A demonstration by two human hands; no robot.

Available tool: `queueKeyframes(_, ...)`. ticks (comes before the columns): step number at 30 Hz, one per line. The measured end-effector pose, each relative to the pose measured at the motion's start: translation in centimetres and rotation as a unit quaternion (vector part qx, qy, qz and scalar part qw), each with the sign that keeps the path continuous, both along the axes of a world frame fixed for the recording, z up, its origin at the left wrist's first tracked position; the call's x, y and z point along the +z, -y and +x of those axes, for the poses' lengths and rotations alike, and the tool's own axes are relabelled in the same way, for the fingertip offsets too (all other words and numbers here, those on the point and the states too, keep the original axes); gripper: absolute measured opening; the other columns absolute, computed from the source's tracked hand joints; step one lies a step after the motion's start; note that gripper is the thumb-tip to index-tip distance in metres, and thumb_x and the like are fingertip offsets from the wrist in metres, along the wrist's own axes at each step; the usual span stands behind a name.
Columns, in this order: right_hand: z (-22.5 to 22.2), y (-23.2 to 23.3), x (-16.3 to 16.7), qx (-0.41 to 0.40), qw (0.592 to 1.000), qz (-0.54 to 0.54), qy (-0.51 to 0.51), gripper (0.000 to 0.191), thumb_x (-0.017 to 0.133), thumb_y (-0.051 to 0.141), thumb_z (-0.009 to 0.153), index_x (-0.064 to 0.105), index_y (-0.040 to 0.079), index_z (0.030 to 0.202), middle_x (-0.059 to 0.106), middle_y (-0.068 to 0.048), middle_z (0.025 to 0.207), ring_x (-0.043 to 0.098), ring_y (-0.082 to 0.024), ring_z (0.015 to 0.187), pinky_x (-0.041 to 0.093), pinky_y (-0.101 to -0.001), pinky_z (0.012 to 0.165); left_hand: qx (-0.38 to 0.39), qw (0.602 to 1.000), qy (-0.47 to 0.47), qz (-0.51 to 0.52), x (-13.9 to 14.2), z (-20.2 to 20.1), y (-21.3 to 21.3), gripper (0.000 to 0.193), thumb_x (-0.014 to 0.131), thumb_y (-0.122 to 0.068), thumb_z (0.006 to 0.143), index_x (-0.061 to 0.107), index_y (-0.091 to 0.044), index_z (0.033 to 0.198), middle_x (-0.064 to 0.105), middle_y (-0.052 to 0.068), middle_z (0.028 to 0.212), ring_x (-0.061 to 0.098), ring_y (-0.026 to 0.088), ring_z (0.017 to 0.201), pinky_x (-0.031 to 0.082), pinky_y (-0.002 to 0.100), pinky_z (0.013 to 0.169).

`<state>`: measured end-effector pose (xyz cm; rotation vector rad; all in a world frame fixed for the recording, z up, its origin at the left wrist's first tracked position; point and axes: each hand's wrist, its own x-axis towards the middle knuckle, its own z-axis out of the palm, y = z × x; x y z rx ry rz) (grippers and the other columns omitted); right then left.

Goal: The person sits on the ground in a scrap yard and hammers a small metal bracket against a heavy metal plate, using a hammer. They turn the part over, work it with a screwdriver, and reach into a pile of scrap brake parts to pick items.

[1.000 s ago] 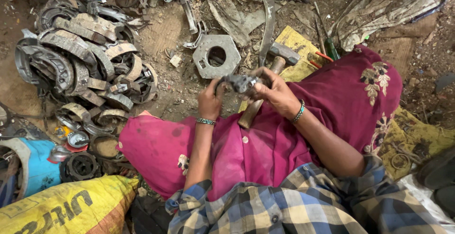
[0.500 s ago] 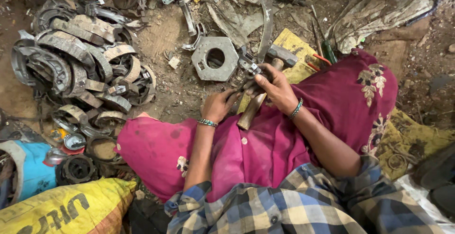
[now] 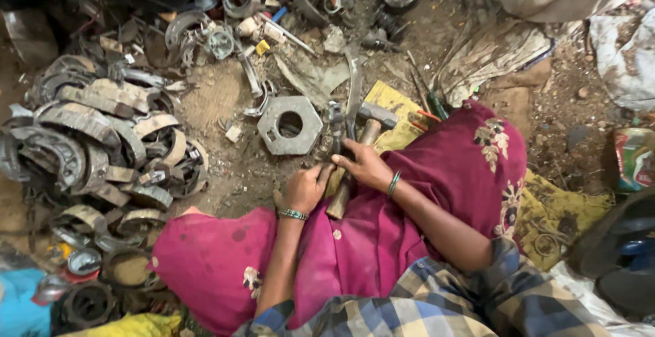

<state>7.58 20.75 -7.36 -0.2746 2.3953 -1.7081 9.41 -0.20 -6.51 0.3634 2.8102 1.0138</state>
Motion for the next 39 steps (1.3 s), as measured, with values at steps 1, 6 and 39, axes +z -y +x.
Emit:
queueKeyframes(1,0.2,0.2,0.0,-0.011,0.997,-0.06,0.044,0.041,0.07,0.036,0.097,0.064,0.0,0.115,0.069,-0.007,0.096,0.065,-0.014,0.087,0.054,-0.0329,0.077,0.01,1.0,0.017,0.024,0.1,0.0,-0.2,0.038,0.056,-0.048,0.101,0.077,-0.017,0.107,0.07,0.022,0.079,0.069,0.043,0.073,0.052,0.054,0.062)
queueKeyframes(6,0.6,-0.3,0.6,-0.094,0.976,-0.105,0.166,0.029,0.066,0.03,0.1,0.065,0.003,0.109,0.061,-0.002,0.086,0.053,-0.009,0.072,0.045,-0.0279,0.062,0.013,0.999,-0.011,0.045,0.9,-0.3,-0.9,0.039,0.058,-0.047,0.102,0.076,-0.012,0.103,0.073,0.019,0.086,0.069,0.041,0.081,0.053,0.05,0.066)
queueKeyframes(39,-25.5,-0.9,8.6,-0.15,0.932,0.312,-0.11,0.104,0.087,0.046,0.075,0.033,0.005,0.154,0.025,-0.037,0.16,0.043,-0.051,0.138,0.043,-0.0502,0.114,0.104,0.964,-0.039,0.243,0.1,-3.1,-4.3,0.033,0.069,-0.012,0.091,0.068,-0.004,0.123,0.06,0.026,0.126,0.063,0.044,0.111,0.052,0.047,0.091)
